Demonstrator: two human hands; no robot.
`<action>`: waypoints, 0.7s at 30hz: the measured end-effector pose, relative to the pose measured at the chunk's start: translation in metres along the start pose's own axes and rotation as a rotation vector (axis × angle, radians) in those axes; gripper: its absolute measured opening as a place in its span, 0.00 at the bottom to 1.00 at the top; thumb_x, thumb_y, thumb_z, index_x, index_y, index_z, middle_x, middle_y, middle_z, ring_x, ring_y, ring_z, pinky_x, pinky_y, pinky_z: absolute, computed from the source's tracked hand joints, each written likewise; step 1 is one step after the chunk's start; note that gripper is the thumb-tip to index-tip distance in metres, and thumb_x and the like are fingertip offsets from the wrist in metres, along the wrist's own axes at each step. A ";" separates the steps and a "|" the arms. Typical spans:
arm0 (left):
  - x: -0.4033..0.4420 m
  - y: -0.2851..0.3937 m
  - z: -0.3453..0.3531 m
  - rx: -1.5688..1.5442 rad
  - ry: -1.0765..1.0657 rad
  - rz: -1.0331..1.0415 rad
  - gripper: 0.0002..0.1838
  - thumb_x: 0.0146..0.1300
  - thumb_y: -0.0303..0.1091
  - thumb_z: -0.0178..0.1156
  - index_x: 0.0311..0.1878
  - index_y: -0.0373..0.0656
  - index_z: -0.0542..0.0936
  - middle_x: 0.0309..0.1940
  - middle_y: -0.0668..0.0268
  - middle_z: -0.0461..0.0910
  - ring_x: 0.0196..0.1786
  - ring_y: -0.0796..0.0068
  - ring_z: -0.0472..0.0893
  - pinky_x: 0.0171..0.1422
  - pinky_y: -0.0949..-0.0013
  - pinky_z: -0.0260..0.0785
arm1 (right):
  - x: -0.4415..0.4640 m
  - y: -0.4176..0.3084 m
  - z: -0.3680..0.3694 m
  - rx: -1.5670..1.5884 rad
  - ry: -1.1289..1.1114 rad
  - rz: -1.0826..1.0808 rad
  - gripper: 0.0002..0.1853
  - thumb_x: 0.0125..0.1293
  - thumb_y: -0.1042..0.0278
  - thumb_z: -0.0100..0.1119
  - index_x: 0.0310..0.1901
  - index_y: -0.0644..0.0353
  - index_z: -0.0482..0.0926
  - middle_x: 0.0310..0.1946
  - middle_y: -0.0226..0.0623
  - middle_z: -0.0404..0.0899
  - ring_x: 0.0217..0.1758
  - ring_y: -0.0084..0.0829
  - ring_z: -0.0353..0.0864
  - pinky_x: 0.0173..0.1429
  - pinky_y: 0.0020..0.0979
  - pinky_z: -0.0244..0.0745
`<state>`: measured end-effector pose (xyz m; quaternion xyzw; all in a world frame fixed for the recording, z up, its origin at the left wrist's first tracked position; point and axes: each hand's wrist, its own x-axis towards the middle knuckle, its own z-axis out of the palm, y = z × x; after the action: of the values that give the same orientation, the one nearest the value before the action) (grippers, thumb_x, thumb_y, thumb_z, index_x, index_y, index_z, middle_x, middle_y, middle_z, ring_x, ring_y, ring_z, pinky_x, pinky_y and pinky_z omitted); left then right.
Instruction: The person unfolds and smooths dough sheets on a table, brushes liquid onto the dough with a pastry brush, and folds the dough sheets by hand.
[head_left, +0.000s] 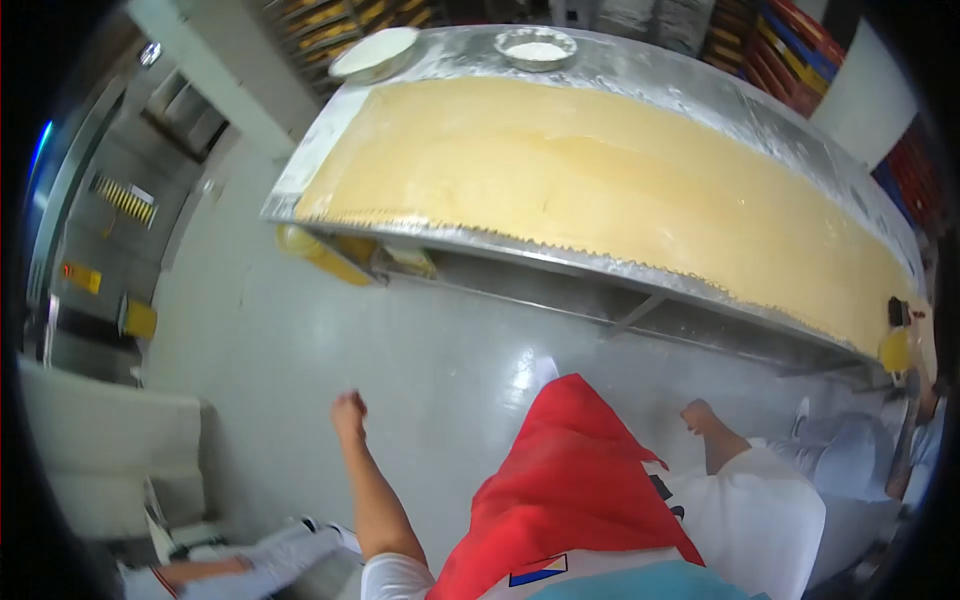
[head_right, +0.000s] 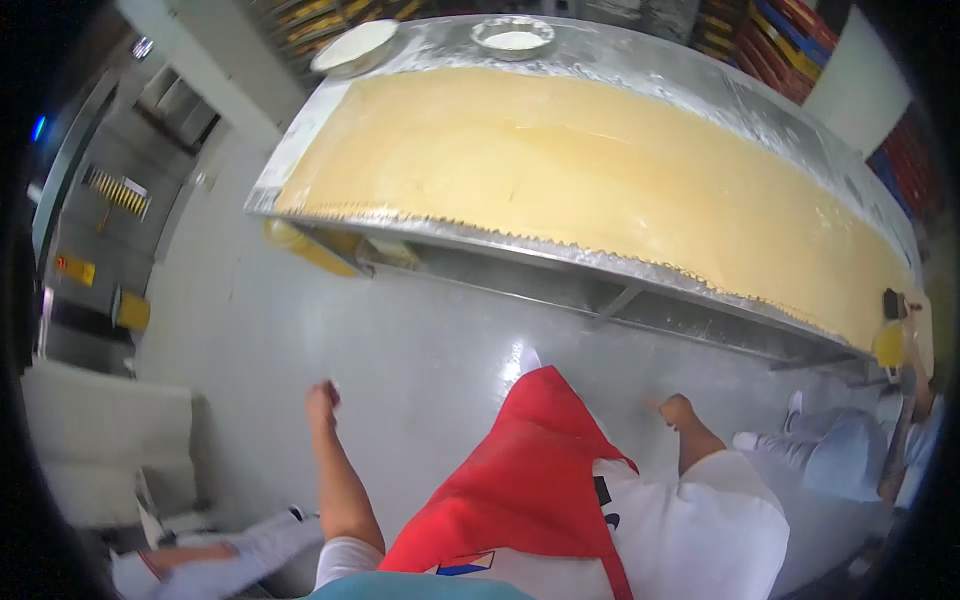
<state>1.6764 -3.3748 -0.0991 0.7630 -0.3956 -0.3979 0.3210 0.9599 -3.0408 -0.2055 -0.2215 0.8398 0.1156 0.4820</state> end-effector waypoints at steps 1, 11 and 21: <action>0.033 0.069 0.034 -0.201 0.045 0.089 0.12 0.62 0.34 0.55 0.23 0.43 0.72 0.18 0.69 0.72 0.21 0.78 0.70 0.26 0.73 0.64 | 0.025 0.026 0.021 0.102 -0.003 -0.064 0.21 0.63 0.56 0.57 0.36 0.73 0.80 0.28 0.50 0.83 0.27 0.39 0.85 0.31 0.36 0.83; 0.174 0.483 0.405 -0.390 -0.801 0.224 0.11 0.70 0.33 0.51 0.46 0.34 0.75 0.33 0.61 0.78 0.33 0.70 0.80 0.38 0.69 0.77 | 0.047 -0.150 0.057 0.935 -0.099 0.104 0.13 0.66 0.68 0.49 0.51 0.55 0.74 0.36 0.38 0.80 0.30 0.38 0.83 0.25 0.41 0.77; 0.279 0.628 0.665 -0.506 -0.960 -0.044 0.18 0.75 0.38 0.43 0.59 0.34 0.65 0.45 0.48 0.76 0.38 0.59 0.82 0.40 0.59 0.84 | -0.032 -0.169 0.086 1.473 0.136 0.320 0.24 0.65 0.72 0.54 0.64 0.63 0.68 0.38 0.41 0.83 0.30 0.33 0.86 0.24 0.32 0.79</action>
<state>0.9883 -4.0332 -0.0100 0.4022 -0.3735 -0.7913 0.2695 1.1208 -3.1454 -0.2183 0.2756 0.7498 -0.4209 0.4298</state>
